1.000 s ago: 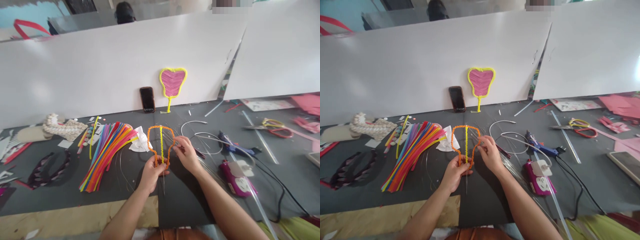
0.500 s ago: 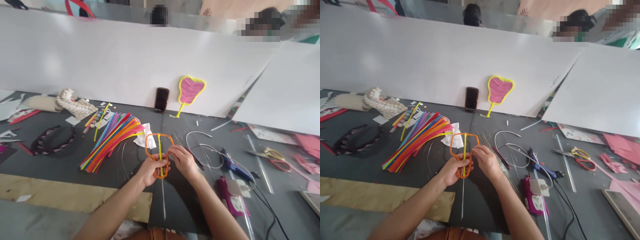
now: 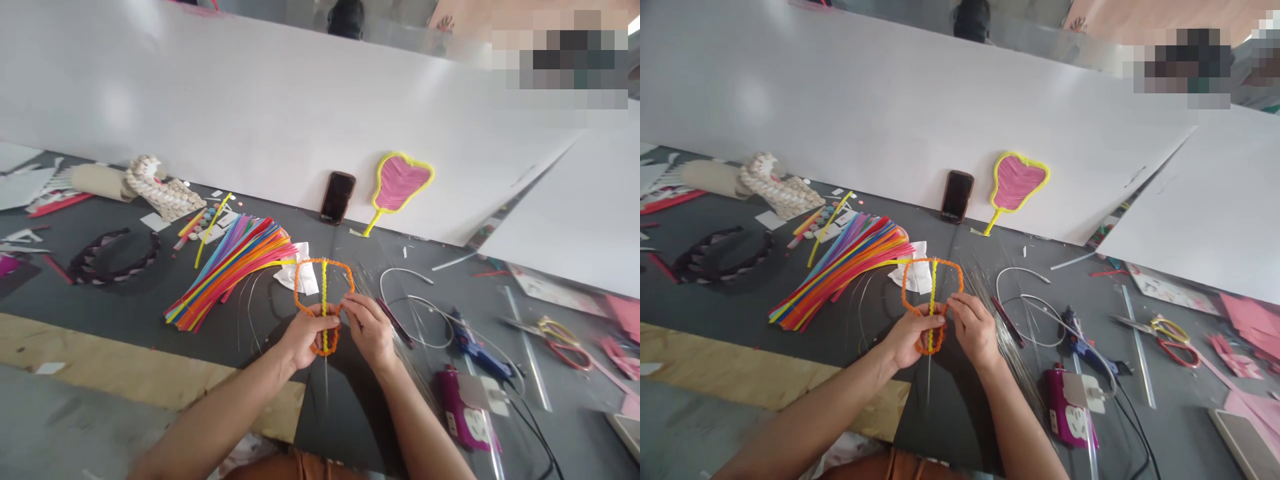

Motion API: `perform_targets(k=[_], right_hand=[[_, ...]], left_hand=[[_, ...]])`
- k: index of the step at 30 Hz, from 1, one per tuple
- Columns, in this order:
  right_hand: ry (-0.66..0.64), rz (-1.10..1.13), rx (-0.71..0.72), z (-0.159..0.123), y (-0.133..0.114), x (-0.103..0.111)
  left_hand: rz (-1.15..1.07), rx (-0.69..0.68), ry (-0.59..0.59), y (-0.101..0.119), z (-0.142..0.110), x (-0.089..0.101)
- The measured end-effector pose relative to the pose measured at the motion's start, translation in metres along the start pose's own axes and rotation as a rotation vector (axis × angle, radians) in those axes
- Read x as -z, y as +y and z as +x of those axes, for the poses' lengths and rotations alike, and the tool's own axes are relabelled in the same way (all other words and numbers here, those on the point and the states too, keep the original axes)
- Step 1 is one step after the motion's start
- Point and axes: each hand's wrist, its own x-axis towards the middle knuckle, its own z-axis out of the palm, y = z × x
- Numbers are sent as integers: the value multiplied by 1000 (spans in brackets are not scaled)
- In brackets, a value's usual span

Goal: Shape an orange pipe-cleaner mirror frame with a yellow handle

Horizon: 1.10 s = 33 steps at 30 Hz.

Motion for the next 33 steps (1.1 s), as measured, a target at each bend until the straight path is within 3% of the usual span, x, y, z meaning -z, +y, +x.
perform_targets(k=[11,15,18,21,27,30,32,33], right_hand=[[35,112,-46,-1,-5,-2],[121,312,-357,-7,-5,-4],[-37,563,-610,-7,-6,-7],[-234,748,-746,-5,-7,-9],[-304,772,-953,-5,-3,-3],[-347,704,-985,-9,0,4],[-401,654,-990,-14,0,8],[-430,629,-981,-16,0,10]], left_hand=[[-22,-51,-26,-2,1,1],[6,-123,88,1,4,2],[79,-145,109,1,5,3],[179,-162,93,0,7,5],[396,-230,189,6,12,18],[585,-493,344,21,8,26],[878,-823,480,34,3,27],[1108,-937,469,39,1,25]])
